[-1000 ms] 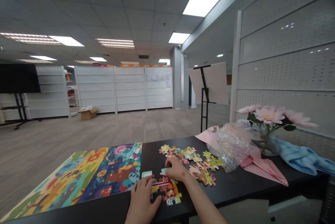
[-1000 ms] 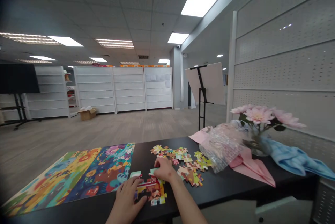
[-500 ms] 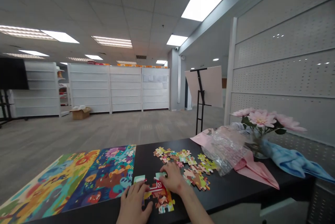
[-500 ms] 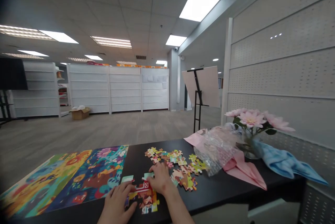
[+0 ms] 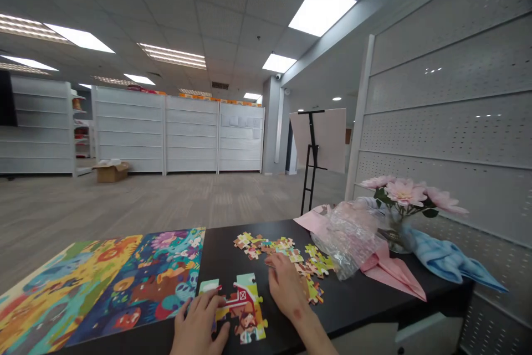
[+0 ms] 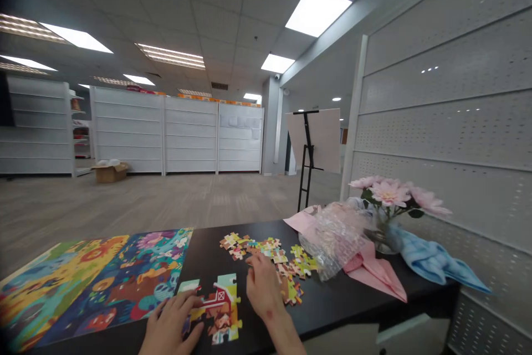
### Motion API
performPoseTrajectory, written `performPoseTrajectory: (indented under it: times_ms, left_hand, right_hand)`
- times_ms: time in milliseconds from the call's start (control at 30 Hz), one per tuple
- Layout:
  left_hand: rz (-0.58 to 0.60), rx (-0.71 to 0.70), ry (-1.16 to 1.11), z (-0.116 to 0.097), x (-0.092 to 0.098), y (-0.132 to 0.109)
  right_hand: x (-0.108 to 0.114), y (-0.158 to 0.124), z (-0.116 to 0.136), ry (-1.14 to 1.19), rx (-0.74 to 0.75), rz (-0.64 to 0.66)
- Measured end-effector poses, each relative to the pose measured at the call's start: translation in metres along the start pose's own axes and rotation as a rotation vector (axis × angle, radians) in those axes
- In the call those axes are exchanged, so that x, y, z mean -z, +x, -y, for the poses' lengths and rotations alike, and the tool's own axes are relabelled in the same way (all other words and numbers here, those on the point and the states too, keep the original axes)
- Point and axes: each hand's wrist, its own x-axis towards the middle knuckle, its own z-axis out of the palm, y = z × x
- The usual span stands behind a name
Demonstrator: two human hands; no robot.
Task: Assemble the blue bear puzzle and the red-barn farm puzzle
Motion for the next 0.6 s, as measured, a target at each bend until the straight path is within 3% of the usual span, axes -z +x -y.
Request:
performPoseTrajectory:
  times_ms: [67, 200, 333, 400, 500, 600]
  left_hand:
    - [-0.027, 0.013, 0.002, -0.001, 0.0, -0.001]
    - [-0.105, 0.019, 0.01, -0.003, -0.002, -0.002]
    - [-0.13, 0.01, 0.009, -0.003, -0.004, -0.004]
    - [-0.129, 0.013, 0.014, -0.003, -0.003, -0.003]
    - [-0.117, 0.013, 0.025, -0.003, -0.003, -0.002]
    - [-0.093, 0.01, 0.026, 0.0, -0.004, 0.001]
  right_hand:
    - [0.02, -0.013, -0.028, -0.075, -0.06, -0.061]
    - [0.048, -0.042, -0.088, -0.109, -0.181, -0.001]
    - [0.058, -0.051, -0.118, -0.081, -0.24, -0.004]
    - [0.058, -0.046, -0.116, -0.133, -0.221, -0.054]
    - [0.051, -0.04, -0.092, -0.241, -0.113, -0.095]
    - [0.037, -0.042, -0.052, -0.282, 0.021, 0.07]
